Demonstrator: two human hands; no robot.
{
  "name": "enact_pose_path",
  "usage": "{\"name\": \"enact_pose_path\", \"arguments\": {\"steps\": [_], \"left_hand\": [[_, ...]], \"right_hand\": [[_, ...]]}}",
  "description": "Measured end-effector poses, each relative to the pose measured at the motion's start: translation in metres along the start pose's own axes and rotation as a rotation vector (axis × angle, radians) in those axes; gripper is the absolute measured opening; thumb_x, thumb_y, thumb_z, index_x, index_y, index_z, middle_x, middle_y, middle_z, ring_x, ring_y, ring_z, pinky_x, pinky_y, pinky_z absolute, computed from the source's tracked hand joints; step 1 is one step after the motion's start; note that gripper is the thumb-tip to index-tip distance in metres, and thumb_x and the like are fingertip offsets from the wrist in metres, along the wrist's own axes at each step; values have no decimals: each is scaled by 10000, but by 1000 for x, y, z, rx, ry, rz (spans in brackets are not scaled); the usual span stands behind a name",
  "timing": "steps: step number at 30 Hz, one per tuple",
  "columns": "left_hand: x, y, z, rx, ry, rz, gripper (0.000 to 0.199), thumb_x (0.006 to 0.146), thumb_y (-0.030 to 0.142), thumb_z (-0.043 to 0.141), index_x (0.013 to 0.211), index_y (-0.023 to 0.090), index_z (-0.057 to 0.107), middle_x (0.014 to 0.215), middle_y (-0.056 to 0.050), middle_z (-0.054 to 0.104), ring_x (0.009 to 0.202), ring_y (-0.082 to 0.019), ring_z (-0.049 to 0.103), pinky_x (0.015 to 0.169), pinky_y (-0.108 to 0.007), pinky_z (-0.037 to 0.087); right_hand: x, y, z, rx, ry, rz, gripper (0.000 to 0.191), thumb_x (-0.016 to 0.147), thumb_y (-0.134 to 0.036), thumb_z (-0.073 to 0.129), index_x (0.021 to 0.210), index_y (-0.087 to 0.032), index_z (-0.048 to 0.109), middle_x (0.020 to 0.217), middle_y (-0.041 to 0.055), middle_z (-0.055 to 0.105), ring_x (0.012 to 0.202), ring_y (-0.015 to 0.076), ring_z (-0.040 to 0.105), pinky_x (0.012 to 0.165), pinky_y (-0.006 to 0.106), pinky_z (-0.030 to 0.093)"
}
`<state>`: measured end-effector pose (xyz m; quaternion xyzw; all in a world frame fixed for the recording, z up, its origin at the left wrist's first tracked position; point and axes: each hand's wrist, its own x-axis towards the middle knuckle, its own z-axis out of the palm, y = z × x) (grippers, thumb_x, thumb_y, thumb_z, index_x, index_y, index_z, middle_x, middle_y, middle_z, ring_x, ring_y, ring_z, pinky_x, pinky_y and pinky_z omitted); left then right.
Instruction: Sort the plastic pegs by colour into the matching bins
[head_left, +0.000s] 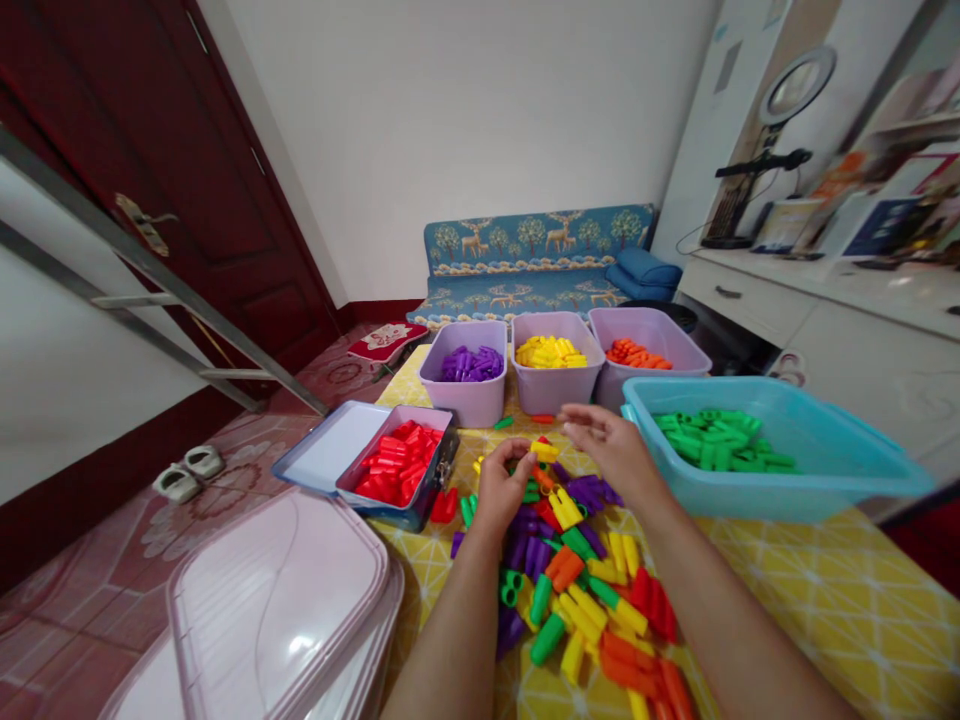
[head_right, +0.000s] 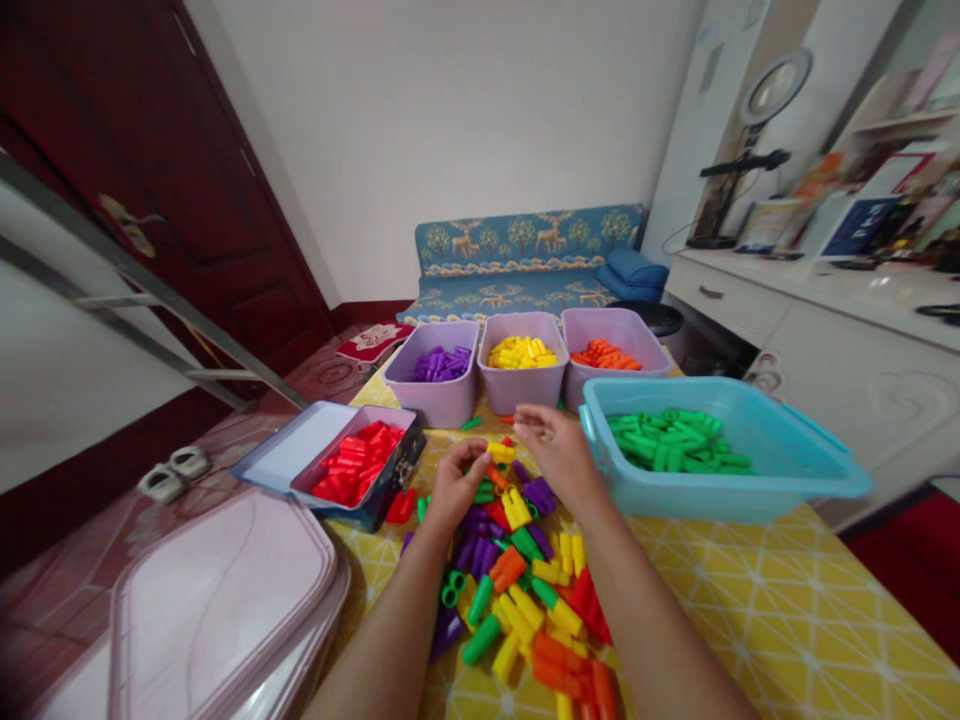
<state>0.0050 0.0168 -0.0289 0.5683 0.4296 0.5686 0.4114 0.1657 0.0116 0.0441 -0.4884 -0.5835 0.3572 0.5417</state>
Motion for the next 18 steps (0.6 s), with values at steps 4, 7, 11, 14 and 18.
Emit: {"name": "enact_pose_path", "arguments": {"steps": [4,7,11,14,18], "left_hand": [[-1,6,-1,35,-32,10,215,787,331,624,877,146,689,843,-54,710,790,-168,640,757,-273,494],[-1,11,-2,39,-20,3,266,825,366,582,901,143,707,880,-64,723,831,-183,649,781,-284,496],[-2,12,-4,89,53,30,366,893,421,473,997,153,699,984,-77,709,943,-198,637,861,-309,473],[-2,10,-5,118,41,13,421,913,457,418,991,152,698,995,-87,700,944,-205,642,849,-316,479],[-2,7,-5,152,-3,-5,452,911,485,408,967,150,706,955,-88,709,922,-208,648,839,-320,480]], "right_hand": [[-18,28,6,-236,-136,8,285,754,-376,636,957,-185,694,928,74,718,837,208,659,778,351,521],[-21,40,8,-244,-192,12,291,761,-326,610,1006,-190,687,905,62,721,807,200,662,741,331,523],[-18,36,-5,-453,-269,-11,267,796,-286,555,1000,-199,703,941,73,720,849,214,660,787,349,500],[-23,19,-20,-765,-344,-64,277,732,-152,563,948,-227,719,1032,74,698,986,240,626,884,358,442],[-35,2,-30,-951,-532,5,437,631,-36,548,961,-273,708,986,43,699,964,235,628,826,316,433]]}}
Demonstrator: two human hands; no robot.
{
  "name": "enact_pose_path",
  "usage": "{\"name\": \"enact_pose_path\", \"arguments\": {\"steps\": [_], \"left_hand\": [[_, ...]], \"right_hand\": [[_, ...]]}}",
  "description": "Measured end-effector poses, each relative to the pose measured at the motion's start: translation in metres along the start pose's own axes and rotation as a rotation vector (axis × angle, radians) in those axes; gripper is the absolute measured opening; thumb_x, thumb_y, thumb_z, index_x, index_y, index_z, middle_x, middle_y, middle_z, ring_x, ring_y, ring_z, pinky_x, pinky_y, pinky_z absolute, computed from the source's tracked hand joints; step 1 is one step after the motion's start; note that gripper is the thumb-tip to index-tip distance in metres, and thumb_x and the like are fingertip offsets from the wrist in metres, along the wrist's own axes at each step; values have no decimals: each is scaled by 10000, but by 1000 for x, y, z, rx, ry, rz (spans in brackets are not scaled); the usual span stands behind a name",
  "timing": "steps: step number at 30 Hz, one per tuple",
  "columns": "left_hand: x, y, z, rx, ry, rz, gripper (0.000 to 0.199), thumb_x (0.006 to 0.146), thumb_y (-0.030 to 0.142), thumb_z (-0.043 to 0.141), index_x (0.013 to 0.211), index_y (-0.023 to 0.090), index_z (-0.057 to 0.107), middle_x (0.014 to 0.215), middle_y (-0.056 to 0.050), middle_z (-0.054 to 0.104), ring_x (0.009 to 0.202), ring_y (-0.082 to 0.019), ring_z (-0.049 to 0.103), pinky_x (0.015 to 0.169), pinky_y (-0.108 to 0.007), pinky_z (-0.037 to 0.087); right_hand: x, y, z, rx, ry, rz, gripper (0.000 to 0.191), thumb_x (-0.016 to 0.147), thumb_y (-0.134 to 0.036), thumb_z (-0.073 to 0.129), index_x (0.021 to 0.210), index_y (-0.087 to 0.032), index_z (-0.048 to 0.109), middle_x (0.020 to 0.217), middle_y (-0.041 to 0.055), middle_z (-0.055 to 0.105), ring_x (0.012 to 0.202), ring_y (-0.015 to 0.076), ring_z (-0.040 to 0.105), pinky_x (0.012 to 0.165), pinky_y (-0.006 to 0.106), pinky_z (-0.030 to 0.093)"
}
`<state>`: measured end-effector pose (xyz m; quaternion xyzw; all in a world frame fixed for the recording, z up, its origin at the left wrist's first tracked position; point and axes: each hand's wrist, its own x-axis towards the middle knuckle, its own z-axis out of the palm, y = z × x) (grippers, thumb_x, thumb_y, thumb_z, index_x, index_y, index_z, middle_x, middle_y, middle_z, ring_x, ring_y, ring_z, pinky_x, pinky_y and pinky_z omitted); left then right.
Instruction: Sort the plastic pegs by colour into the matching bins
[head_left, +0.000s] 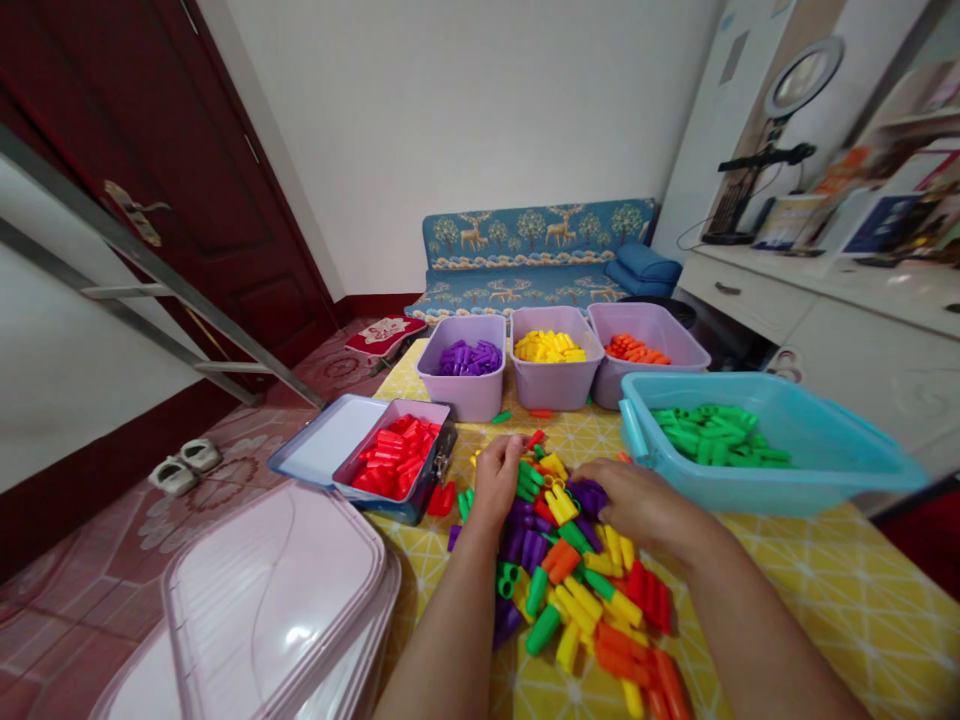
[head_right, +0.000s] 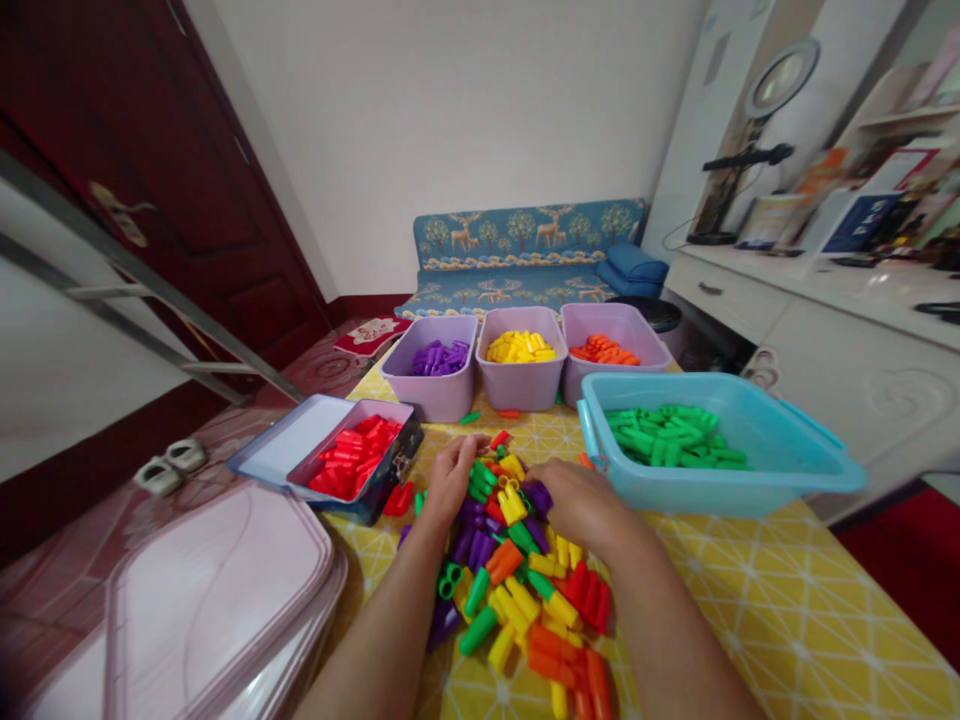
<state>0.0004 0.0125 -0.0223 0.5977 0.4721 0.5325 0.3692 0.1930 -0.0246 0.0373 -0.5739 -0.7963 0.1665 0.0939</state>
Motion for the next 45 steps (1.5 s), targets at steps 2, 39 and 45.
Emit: {"name": "enact_pose_path", "arguments": {"steps": [2,39,45], "left_hand": [[0,0,0,12,-5,2,460,913,487,401,965,148,709,952,-90,711,922,-208,648,841,-320,477],[-5,12,3,-63,-83,49,179,711,239,693,866,151,689,820,-53,697,767,-167,614,765,-282,484],[-4,13,3,-33,-87,52,161,714,255,690,831,148,666,797,-41,678,760,-157,595,760,-274,468]], "right_hand": [[-1,-2,3,-64,-22,15,492,610,-30,562,1017,-274,692,1014,61,680,979,245,613,817,315,421],[36,-15,42,1106,274,127,361,746,-426,603,1002,-171,586,711,23,657,568,148,625,482,241,479],[37,-13,45,1085,275,138,345,740,-405,605,985,-164,590,685,16,651,559,148,623,477,239,476]]}}
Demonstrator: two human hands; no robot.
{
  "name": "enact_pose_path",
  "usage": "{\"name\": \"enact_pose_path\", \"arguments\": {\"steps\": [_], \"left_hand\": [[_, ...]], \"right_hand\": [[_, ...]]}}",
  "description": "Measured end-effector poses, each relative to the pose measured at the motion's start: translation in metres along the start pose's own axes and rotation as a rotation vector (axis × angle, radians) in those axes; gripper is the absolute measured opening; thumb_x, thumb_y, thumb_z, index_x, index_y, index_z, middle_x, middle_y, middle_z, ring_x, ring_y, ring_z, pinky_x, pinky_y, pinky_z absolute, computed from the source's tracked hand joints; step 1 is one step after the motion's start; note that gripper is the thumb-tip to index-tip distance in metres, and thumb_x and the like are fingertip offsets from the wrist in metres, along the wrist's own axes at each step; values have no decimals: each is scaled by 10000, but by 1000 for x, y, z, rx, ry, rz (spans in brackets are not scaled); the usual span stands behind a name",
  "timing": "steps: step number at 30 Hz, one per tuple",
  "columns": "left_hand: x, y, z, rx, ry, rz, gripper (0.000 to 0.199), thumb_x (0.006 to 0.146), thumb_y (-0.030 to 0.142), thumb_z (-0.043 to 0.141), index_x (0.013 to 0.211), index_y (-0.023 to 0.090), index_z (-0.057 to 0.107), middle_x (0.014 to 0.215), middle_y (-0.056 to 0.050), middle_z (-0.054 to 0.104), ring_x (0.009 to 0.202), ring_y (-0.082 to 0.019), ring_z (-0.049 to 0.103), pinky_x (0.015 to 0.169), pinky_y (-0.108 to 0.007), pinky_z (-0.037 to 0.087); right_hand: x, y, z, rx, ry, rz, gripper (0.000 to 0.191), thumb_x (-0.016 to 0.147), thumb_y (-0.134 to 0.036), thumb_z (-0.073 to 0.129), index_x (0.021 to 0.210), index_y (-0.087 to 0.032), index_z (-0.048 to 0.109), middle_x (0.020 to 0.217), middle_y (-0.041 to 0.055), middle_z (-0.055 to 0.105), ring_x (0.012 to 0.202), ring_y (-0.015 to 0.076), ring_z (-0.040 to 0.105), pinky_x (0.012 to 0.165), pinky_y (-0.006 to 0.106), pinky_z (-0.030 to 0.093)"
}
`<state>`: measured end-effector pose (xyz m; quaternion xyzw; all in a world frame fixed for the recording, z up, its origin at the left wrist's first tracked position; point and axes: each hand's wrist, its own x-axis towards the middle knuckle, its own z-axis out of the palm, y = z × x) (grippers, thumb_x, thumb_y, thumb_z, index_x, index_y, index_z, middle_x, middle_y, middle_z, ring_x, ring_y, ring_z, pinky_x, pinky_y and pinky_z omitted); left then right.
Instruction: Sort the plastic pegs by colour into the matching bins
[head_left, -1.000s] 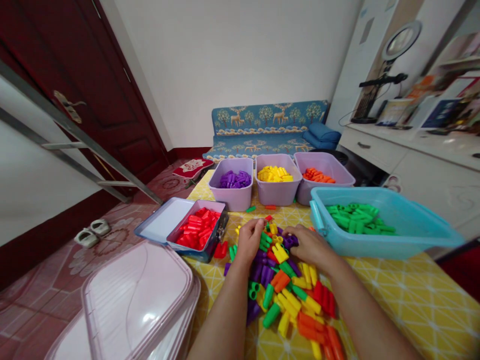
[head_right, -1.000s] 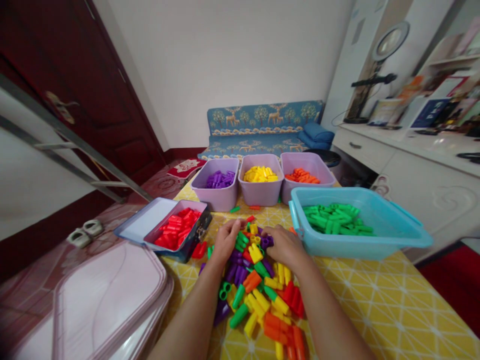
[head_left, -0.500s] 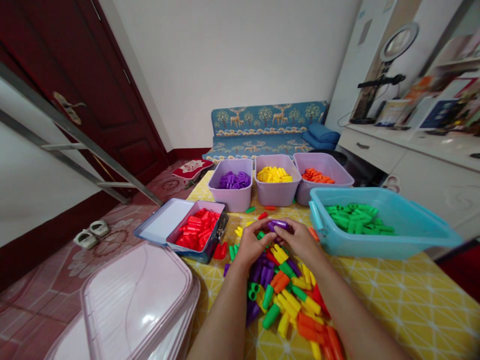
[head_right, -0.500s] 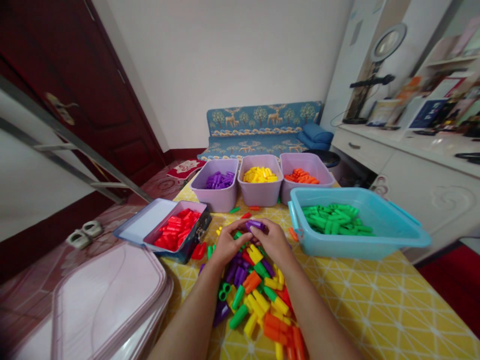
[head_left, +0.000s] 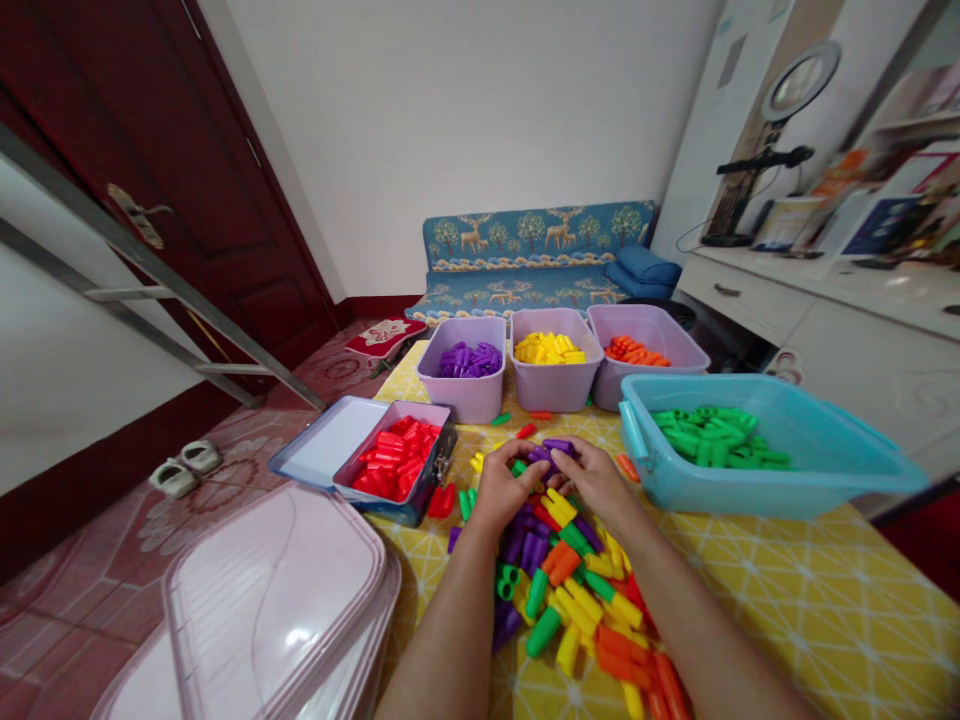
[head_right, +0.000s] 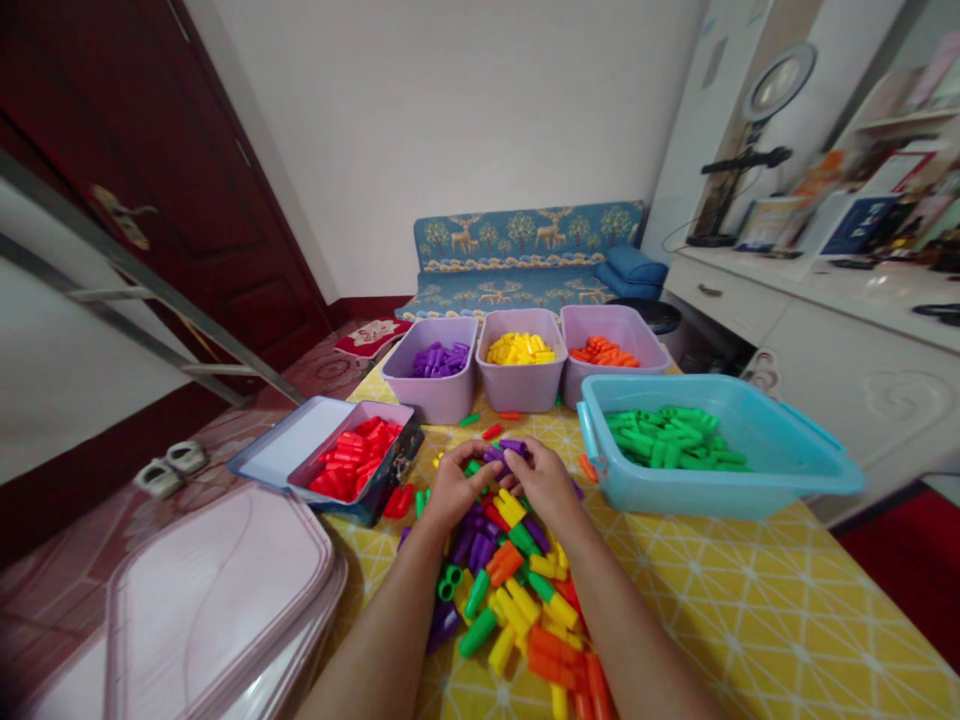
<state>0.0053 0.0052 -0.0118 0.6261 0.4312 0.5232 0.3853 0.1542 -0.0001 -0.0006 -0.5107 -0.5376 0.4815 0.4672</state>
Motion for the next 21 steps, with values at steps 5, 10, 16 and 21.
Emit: {"name": "enact_pose_path", "arguments": {"steps": [5,10,16,21], "left_hand": [[0,-1,0,6,-2,-1,157,719,261,685,827,150,660,789,-35,675,756,-154,592,751,-269,463],[0,0,0,9,-2,0,165,716,273,687,825,152,662,781,-36,682,748,-158,594,747,-274,471],[0,-4,-1,-19,17,3,174,758,313,648,823,157,688,784,-37,693,748,-168,603,735,-279,480],[2,-10,-1,-36,54,5,192,779,319,627,846,156,704,828,-51,708,795,-183,622,764,-294,484]], "right_hand": [[0,2,1,-4,12,-7,344,743,-403,603,988,-163,593,668,10,645,564,148,623,471,231,469],[-1,0,1,-17,22,10,343,739,-405,604,980,-162,593,663,7,639,560,146,616,473,232,466],[-1,1,0,-30,6,-16,353,752,-432,603,994,-175,598,656,4,627,571,158,614,494,254,479],[-2,3,2,23,-12,-49,379,717,-358,648,1048,-186,578,751,7,650,603,149,623,545,264,501]]}}
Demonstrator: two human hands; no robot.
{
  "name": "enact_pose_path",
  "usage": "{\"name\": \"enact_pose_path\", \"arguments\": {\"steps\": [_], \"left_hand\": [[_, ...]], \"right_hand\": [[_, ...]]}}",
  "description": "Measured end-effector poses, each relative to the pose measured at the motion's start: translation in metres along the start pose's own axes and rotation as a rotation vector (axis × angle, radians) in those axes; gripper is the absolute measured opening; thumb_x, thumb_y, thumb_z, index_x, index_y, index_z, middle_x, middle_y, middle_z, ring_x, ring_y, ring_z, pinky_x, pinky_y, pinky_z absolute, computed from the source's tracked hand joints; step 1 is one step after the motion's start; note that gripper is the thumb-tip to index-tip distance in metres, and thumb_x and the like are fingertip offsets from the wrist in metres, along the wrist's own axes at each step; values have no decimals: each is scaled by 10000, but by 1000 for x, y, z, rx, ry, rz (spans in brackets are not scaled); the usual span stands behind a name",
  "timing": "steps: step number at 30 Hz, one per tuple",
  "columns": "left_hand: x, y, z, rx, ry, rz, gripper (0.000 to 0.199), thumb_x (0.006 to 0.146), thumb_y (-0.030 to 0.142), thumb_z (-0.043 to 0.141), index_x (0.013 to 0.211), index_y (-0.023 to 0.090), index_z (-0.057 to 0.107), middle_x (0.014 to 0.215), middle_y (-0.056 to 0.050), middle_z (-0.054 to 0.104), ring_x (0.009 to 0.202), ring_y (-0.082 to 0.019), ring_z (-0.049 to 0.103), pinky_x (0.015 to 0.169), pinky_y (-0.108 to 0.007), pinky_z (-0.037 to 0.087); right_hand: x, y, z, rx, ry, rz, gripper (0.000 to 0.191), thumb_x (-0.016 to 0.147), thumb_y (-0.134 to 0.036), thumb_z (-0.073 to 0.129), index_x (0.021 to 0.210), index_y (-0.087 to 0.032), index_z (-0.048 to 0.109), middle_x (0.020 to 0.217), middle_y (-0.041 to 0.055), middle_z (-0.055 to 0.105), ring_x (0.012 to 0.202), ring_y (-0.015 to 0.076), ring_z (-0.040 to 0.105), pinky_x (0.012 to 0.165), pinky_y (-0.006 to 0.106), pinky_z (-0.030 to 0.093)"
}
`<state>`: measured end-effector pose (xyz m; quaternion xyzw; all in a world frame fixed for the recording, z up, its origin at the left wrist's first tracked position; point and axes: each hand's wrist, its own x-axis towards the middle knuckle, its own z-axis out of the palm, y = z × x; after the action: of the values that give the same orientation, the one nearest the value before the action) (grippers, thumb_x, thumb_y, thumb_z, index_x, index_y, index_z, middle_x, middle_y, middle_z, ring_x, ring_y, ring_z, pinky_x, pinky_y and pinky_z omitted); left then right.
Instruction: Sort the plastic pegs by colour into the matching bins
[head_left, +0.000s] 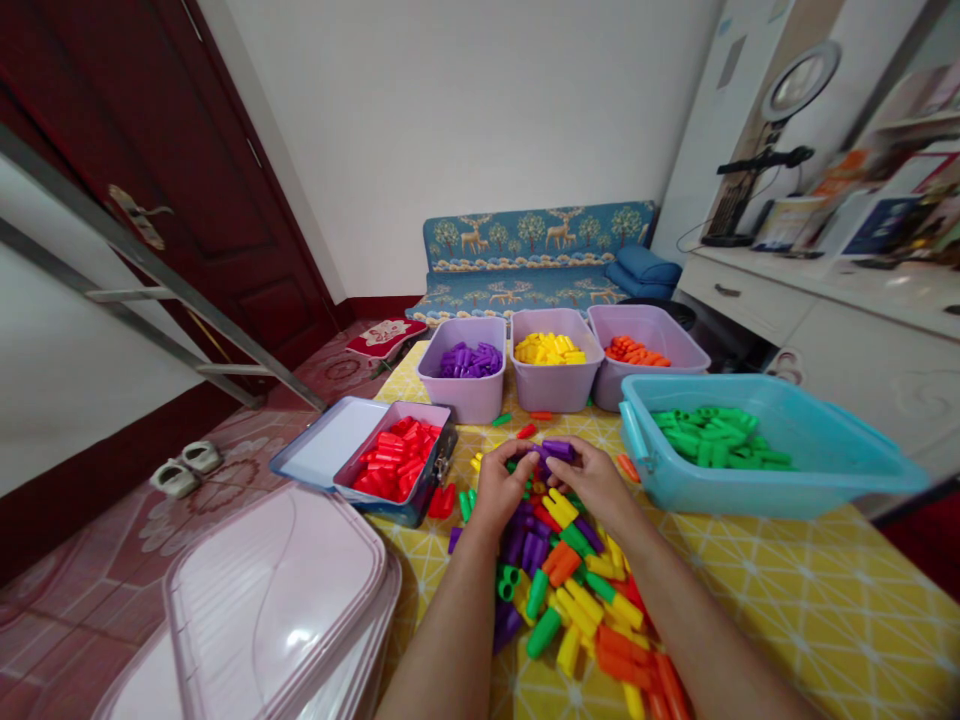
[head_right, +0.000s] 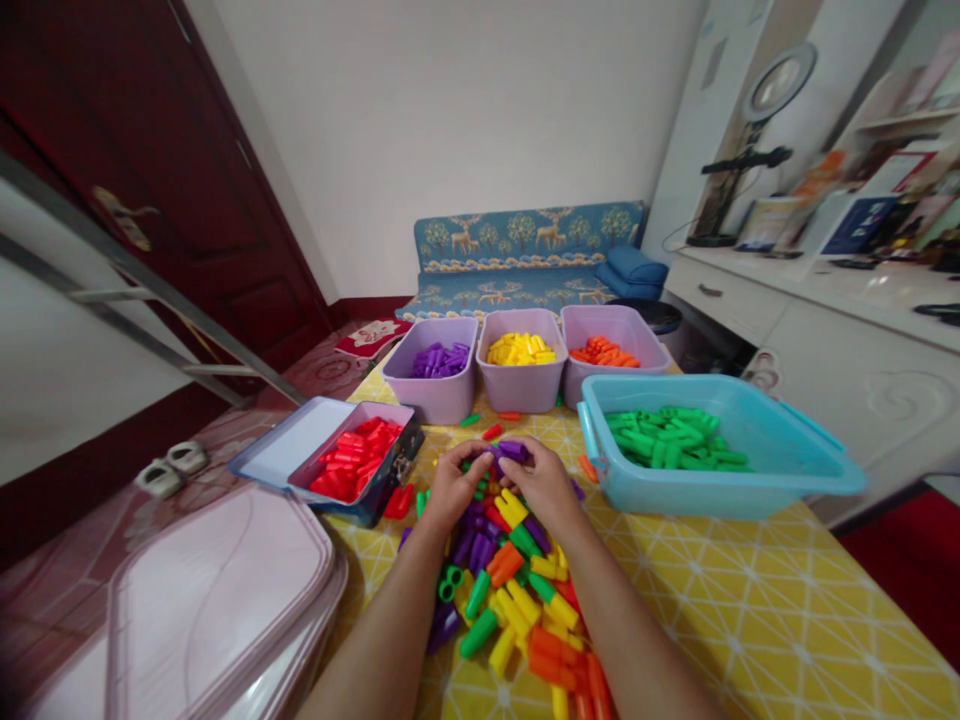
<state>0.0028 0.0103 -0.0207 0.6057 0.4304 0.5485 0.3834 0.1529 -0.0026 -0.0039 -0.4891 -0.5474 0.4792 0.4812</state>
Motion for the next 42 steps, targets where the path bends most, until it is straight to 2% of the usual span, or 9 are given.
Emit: {"name": "enact_pose_path", "arguments": {"steps": [7,12,17,21,24,28,31,36,42], "left_hand": [[3,-1,0,-67,87,-43,221,756,332,637,841,139,703,786,-50,711,743,-173,630,741,-290,487],[4,-1,-1,-125,143,-63,235,743,357,643,830,144,690,755,-32,706,717,-162,632,703,-273,495],[7,-9,-2,-179,262,-93,258,744,376,634,840,139,664,773,-37,700,721,-154,631,705,-266,501],[9,-12,-1,-180,288,-95,280,736,401,643,840,141,663,783,-42,704,748,-165,641,726,-275,506],[9,-13,-1,-184,289,-105,293,731,408,648,845,138,664,789,-44,706,754,-171,645,730,-280,507],[9,-14,-3,-189,304,-98,286,744,391,637,866,132,658,812,-47,702,776,-167,644,754,-278,505],[9,-15,-4,-188,330,-93,285,754,390,627,879,135,648,812,-47,698,764,-161,643,735,-271,507],[9,-15,-4,-195,340,-89,303,774,404,610,910,134,640,822,-55,701,767,-166,649,722,-272,514],[8,-12,-5,-180,315,-77,284,803,386,581,920,139,660,888,-67,706,843,-183,644,802,-298,507]], "right_hand": [[-4,-9,5,-48,92,-44,340,699,-335,660,996,-182,597,774,15,654,622,152,620,552,267,502],[-7,-14,7,-26,164,-26,290,748,-453,621,829,-178,573,565,-19,583,444,103,501,431,218,404],[4,-25,-7,-143,-144,32,227,713,-350,641,850,-170,633,538,-22,606,385,79,456,370,182,327],[39,-59,-8,-373,-380,-70,85,618,-183,677,700,-172,698,484,-30,604,408,96,516,381,175,357],[73,-90,7,-425,-361,-130,120,572,-105,684,679,-155,704,487,-25,618,430,99,541,415,174,398],[103,-114,30,-146,-80,-329,421,618,-81,638,1031,-153,675,983,43,707,752,129,658,654,228,512],[100,-105,33,-203,-2,-358,404,688,-131,618,1090,-138,654,1043,77,691,820,153,660,724,278,514],[67,-67,21,-708,-239,-297,155,672,-291,709,776,-180,740,723,46,722,679,199,645,643,284,475],[46,-45,24,-556,-226,-265,195,675,-128,617,821,-185,733,742,26,733,665,170,638,613,247,455]]}}
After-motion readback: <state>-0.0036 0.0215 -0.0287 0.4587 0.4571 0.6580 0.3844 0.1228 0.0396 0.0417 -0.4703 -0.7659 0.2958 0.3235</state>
